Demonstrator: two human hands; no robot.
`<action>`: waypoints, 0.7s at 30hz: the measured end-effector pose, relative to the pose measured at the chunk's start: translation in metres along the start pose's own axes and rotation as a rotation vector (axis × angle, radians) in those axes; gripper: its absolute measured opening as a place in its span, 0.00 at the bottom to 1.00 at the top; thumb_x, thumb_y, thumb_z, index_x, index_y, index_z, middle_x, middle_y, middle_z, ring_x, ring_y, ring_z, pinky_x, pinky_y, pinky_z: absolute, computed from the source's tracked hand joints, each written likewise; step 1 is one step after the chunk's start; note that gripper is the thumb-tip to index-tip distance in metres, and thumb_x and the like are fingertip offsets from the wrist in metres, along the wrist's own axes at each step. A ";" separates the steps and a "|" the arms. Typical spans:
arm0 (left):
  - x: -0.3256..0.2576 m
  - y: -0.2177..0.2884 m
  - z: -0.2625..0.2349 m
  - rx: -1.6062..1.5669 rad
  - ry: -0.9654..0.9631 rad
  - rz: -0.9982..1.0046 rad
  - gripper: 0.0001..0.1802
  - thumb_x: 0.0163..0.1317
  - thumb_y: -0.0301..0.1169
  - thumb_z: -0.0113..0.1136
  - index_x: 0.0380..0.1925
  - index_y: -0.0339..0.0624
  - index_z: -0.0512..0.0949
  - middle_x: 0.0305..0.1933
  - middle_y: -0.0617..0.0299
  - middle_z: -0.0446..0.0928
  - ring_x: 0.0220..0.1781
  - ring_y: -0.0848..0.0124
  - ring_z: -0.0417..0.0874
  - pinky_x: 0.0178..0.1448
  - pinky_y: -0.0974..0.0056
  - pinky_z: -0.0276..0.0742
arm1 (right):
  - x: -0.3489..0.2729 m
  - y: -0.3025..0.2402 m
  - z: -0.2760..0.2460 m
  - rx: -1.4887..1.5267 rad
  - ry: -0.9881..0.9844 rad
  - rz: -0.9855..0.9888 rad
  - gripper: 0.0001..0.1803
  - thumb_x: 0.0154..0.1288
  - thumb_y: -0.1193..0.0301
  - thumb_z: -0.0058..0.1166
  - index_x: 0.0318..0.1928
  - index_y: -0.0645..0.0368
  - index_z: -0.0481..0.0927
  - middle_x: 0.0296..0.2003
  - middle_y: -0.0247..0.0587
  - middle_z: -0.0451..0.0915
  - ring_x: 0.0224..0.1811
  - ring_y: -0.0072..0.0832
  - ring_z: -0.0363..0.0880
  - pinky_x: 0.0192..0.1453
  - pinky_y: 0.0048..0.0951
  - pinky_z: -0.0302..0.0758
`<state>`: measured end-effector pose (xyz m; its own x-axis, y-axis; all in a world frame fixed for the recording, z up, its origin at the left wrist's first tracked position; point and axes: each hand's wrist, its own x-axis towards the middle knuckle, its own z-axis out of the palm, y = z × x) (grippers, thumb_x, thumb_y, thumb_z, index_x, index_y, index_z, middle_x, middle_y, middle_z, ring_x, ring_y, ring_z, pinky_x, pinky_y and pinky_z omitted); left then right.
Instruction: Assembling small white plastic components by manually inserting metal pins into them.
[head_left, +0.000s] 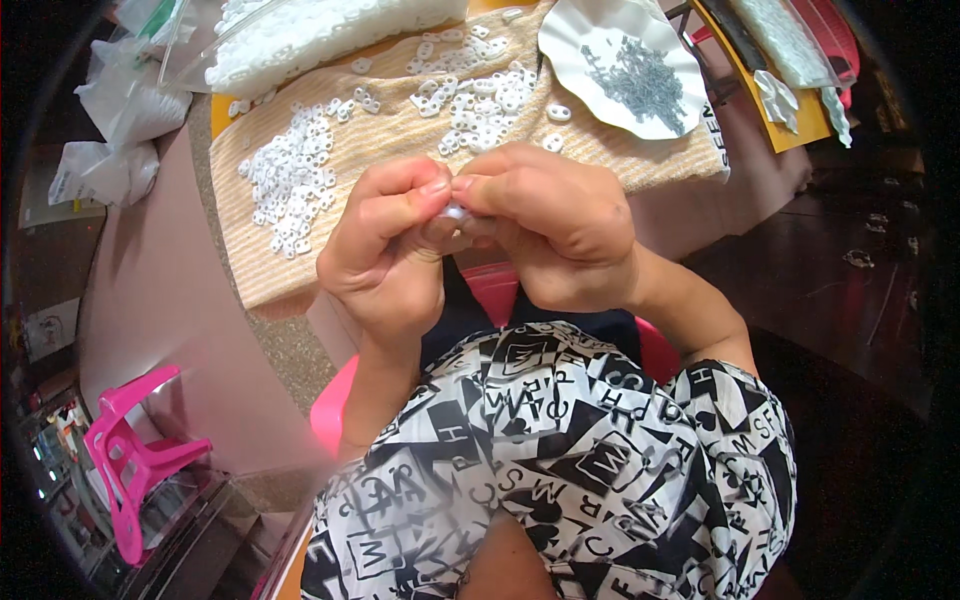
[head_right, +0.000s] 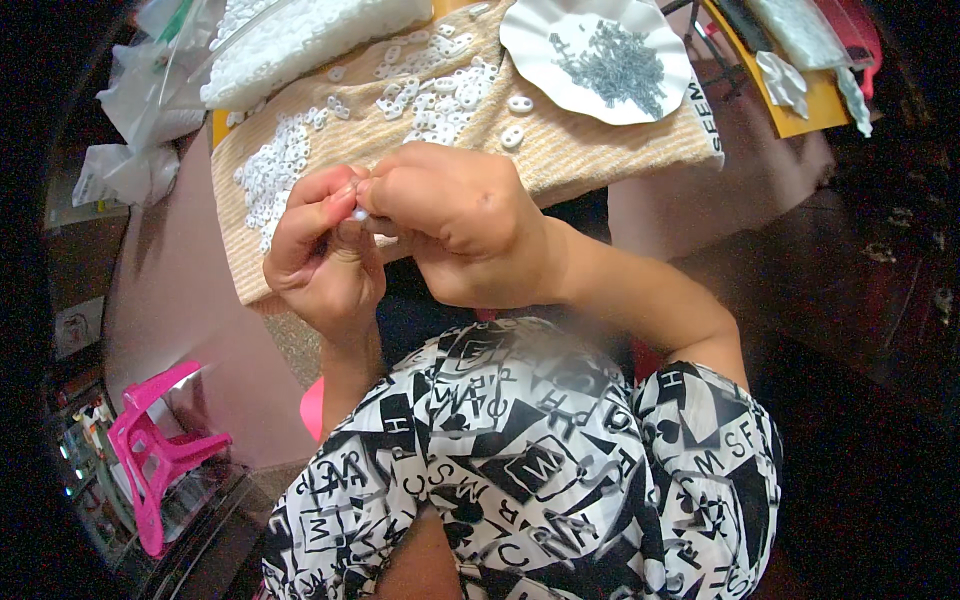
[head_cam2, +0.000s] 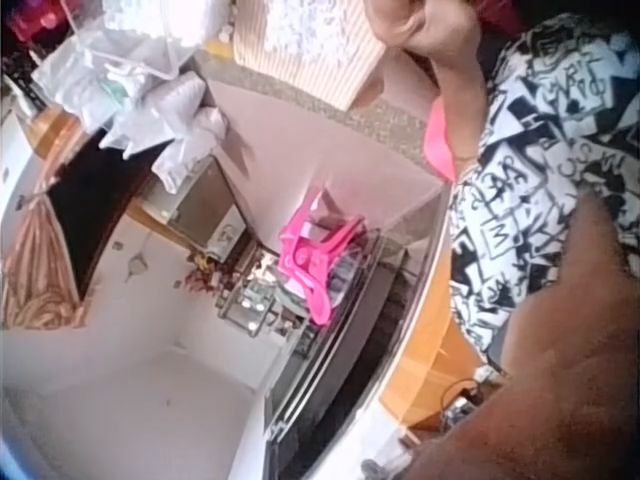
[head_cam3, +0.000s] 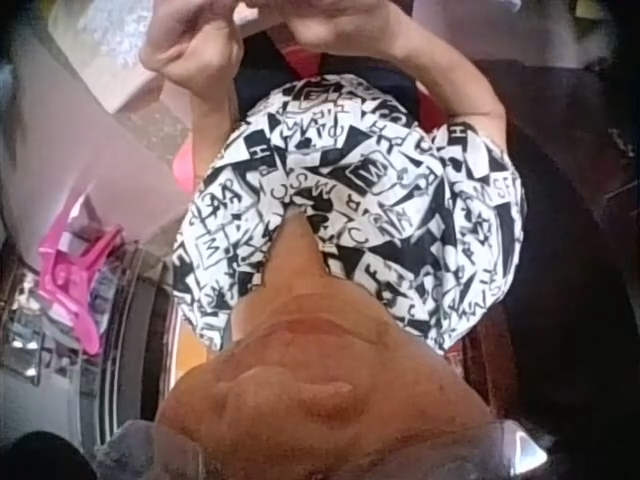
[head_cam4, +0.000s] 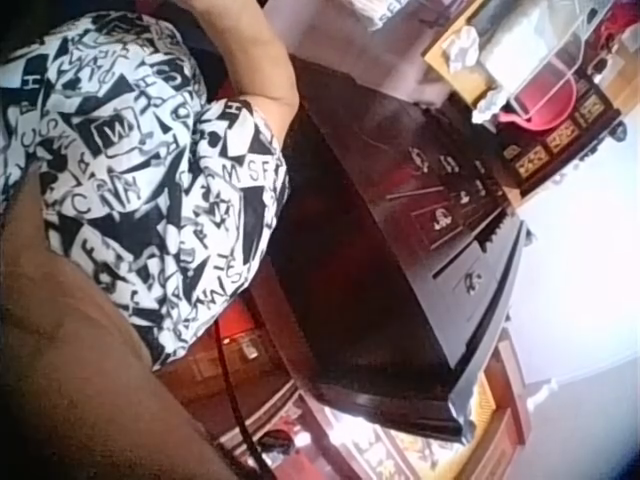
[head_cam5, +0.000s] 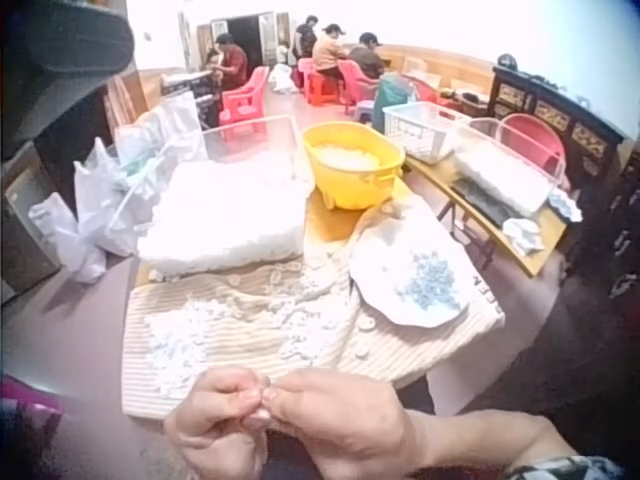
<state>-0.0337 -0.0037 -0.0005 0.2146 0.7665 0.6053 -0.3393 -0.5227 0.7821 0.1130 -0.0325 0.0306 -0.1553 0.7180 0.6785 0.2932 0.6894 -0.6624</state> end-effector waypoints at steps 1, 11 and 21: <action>0.000 -0.001 -0.002 0.011 0.004 0.023 0.11 0.52 0.24 0.59 0.36 0.31 0.74 0.43 0.46 0.72 0.43 0.61 0.74 0.49 0.63 0.70 | 0.001 0.000 0.002 0.001 -0.002 -0.003 0.16 0.40 0.87 0.50 0.36 0.65 0.73 0.29 0.46 0.75 0.29 0.39 0.76 0.30 0.29 0.73; 0.007 -0.009 -0.002 -0.090 0.089 -0.128 0.15 0.51 0.20 0.60 0.41 0.30 0.75 0.45 0.53 0.72 0.44 0.71 0.73 0.46 0.72 0.69 | 0.008 0.009 0.001 0.093 0.088 0.232 0.12 0.47 0.84 0.54 0.36 0.65 0.75 0.27 0.45 0.76 0.29 0.34 0.77 0.32 0.26 0.73; -0.002 -0.009 0.002 -0.020 0.177 -0.287 0.16 0.52 0.16 0.56 0.44 0.31 0.73 0.43 0.56 0.73 0.39 0.73 0.74 0.39 0.75 0.71 | 0.008 0.014 -0.007 -0.025 0.099 0.260 0.09 0.50 0.81 0.57 0.35 0.66 0.77 0.29 0.41 0.78 0.30 0.26 0.76 0.32 0.23 0.72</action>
<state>-0.0295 -0.0015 -0.0086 0.1425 0.9351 0.3246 -0.3060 -0.2703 0.9129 0.1225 -0.0175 0.0293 0.0204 0.8569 0.5152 0.3347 0.4797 -0.8111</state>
